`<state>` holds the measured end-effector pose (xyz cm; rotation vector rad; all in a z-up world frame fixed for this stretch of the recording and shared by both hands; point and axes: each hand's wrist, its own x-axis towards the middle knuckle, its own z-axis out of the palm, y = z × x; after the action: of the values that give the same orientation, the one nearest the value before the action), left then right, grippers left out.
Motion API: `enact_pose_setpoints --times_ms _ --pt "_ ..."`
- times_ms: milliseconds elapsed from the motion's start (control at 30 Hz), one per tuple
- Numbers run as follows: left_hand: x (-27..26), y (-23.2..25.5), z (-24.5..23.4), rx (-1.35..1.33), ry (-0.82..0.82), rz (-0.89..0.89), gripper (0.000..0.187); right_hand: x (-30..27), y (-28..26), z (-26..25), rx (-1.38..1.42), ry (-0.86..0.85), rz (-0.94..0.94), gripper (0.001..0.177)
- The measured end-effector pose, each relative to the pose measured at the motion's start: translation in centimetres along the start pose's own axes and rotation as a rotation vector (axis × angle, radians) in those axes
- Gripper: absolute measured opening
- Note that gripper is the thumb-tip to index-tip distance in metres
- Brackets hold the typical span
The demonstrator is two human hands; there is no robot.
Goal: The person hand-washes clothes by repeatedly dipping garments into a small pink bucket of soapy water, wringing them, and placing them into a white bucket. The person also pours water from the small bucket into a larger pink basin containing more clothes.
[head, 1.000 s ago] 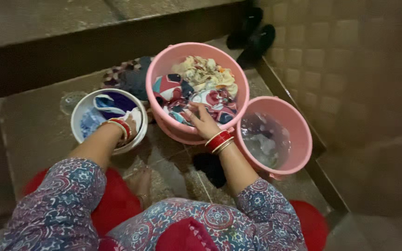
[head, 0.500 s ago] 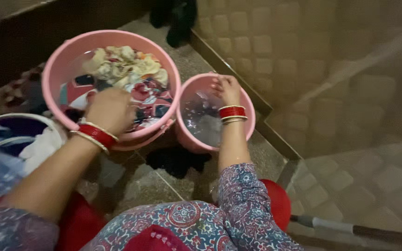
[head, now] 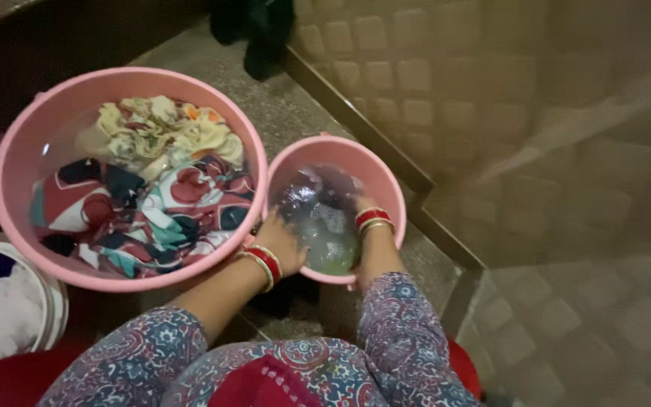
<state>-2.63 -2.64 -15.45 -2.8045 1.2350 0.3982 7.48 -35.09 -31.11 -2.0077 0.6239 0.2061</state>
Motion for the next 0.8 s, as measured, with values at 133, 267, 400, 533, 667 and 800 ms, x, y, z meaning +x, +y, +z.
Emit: enact_pose_setpoints --times_ms 133,267,400,533,667,800 --pt "0.8 0.3 -0.7 -0.093 -0.126 0.032 0.055 1.7 0.1 1.5 -0.539 -0.057 0.153 0.079" --pt "0.0 -0.5 -0.5 -0.034 -0.044 0.032 0.056 2.7 0.0 8.8 -0.822 -0.126 -0.019 0.061" --pt "0.3 -0.3 -0.6 -0.09 -0.005 0.042 0.053 2.1 1.0 11.7 -1.174 -0.484 -0.202 0.048" --pt "0.1 -0.7 -0.5 -0.073 -0.093 0.035 0.054 0.9 0.4 12.4 -1.131 -0.414 -0.31 0.039" --pt "0.3 -0.5 -0.5 -0.094 -0.026 0.038 0.046 0.2 -1.5 7.2 -0.421 0.121 -0.275 0.039" --pt "0.1 0.0 -0.6 0.017 -0.133 0.122 0.042 0.3 -5.5 1.0 -0.293 0.079 -0.521 0.04"
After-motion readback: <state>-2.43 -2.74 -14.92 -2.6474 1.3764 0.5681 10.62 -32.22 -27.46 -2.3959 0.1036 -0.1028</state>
